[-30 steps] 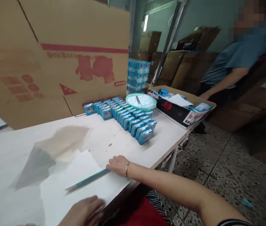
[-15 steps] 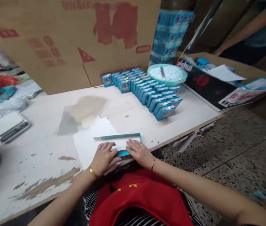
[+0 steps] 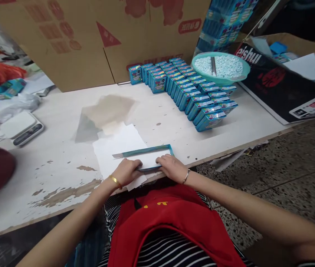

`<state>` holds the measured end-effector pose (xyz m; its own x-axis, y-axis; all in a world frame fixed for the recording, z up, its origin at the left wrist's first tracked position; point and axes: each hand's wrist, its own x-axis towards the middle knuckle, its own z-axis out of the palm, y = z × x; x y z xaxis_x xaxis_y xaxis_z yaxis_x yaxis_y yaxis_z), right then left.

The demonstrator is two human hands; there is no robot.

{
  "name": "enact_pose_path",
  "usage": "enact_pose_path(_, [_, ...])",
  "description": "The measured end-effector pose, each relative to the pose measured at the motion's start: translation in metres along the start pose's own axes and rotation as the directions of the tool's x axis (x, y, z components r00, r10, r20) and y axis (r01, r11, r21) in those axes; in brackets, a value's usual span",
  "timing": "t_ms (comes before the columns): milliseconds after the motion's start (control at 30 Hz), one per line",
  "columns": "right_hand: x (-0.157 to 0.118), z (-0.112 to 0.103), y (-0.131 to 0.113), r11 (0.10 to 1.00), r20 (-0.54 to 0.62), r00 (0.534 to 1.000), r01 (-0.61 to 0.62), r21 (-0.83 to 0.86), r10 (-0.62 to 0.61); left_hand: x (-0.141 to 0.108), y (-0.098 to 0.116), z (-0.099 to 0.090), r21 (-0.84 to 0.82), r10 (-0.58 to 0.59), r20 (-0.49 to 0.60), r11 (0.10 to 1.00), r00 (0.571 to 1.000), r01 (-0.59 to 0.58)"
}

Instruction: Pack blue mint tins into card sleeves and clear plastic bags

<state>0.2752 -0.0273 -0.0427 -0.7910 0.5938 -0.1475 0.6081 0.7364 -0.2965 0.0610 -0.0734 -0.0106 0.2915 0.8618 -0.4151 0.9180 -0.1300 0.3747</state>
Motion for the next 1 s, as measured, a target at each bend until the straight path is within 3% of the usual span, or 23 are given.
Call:
enact_pose_path(200, [0.009,-0.009,0.007,1.0,0.131,0.991,-0.012,0.027,0.009,0.023,-0.019,-0.017,-0.25,0.075,0.261,0.968,0.962,-0.008])
enact_pose_path(400, [0.018,-0.016,0.009,0.999,0.156,0.988,0.012,0.05,-0.02,0.031,-0.025,-0.017,-0.357,0.094,0.368,0.933,0.925,0.047])
enact_pose_path(500, [0.024,-0.021,0.012,1.0,0.261,0.965,0.022,0.022,-0.027,0.032,-0.024,-0.015,-0.377,0.074,0.376,0.923,0.924,0.079])
enact_pose_path(633, [0.033,-0.023,0.015,0.996,0.383,0.921,0.085,-0.003,-0.077,0.028,-0.025,-0.013,-0.347,0.028,0.283,0.935,0.959,0.075])
enact_pose_path(767, [0.038,-0.024,0.016,0.987,0.407,0.905,0.155,-0.041,-0.125,0.013,-0.021,0.001,-0.304,0.056,0.098,0.952,0.994,-0.024])
enact_pose_path(900, [0.045,-0.035,0.032,0.945,0.352,0.913,0.281,-0.17,-0.208,0.003,0.01,0.029,-0.265,0.051,-0.101,0.961,0.994,-0.077])
enact_pose_path(1000, [0.043,-0.049,0.048,0.881,0.224,0.929,0.354,-0.314,-0.293,0.004,0.035,0.031,-0.149,0.158,-0.242,0.969,0.957,-0.197])
